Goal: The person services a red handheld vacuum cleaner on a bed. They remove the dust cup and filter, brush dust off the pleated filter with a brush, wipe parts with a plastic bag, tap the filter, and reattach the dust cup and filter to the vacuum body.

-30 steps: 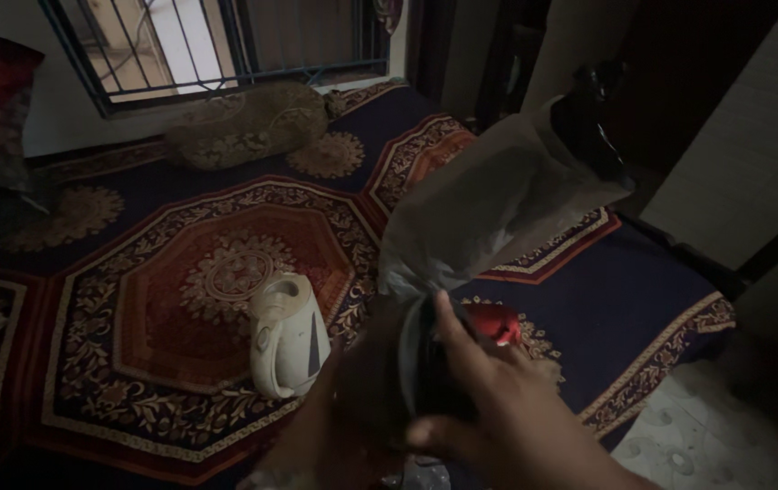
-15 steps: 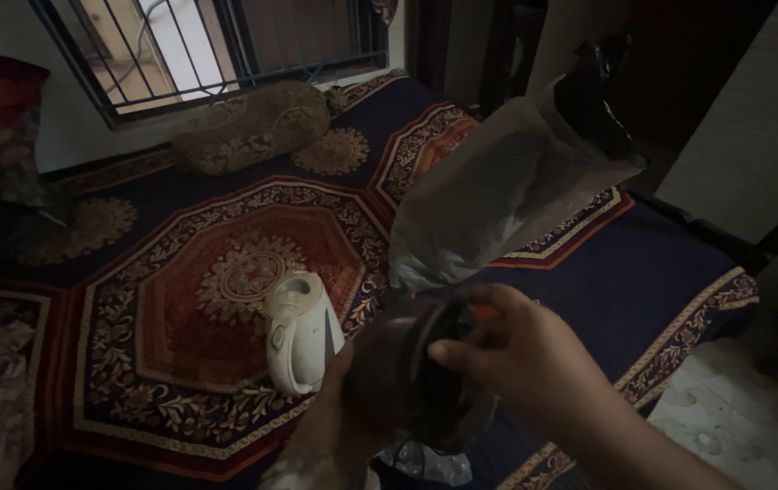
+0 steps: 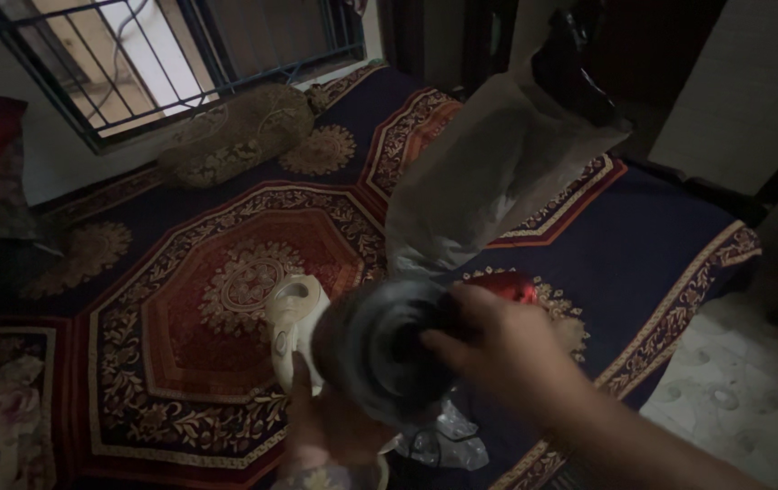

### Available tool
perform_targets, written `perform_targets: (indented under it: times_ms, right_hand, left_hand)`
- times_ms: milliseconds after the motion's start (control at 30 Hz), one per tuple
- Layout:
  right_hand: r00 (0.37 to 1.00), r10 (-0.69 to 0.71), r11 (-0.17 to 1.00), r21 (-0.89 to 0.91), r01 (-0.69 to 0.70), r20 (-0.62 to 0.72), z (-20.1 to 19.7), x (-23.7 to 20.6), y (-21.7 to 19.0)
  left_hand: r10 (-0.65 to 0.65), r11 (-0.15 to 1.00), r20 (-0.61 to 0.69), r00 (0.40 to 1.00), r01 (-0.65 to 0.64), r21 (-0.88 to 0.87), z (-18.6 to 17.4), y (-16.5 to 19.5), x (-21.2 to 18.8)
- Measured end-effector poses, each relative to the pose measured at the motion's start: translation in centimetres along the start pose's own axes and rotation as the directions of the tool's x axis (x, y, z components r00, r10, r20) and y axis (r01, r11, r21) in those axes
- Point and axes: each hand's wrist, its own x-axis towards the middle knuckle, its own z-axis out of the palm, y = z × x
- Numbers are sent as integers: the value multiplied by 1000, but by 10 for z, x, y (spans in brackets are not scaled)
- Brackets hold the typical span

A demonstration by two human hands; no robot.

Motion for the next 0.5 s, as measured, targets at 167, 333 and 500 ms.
perform_targets:
  times_ms: [167,333,500]
  right_hand:
    - [996,41,995,-90,-34,75,14,-10,-3]
    - [734,-626,779,-160,606,-265,21,-19,-4]
    - [917,-349,936,13,353,192,40,-23,-14]
  left_hand:
    - [204,978,-347,915,-206,32,14,5,-6]
    - [269,962,-619,738,-236,137,40,-7,-8]
    - [435,897,-644,630,-370,244,57,-16,1]
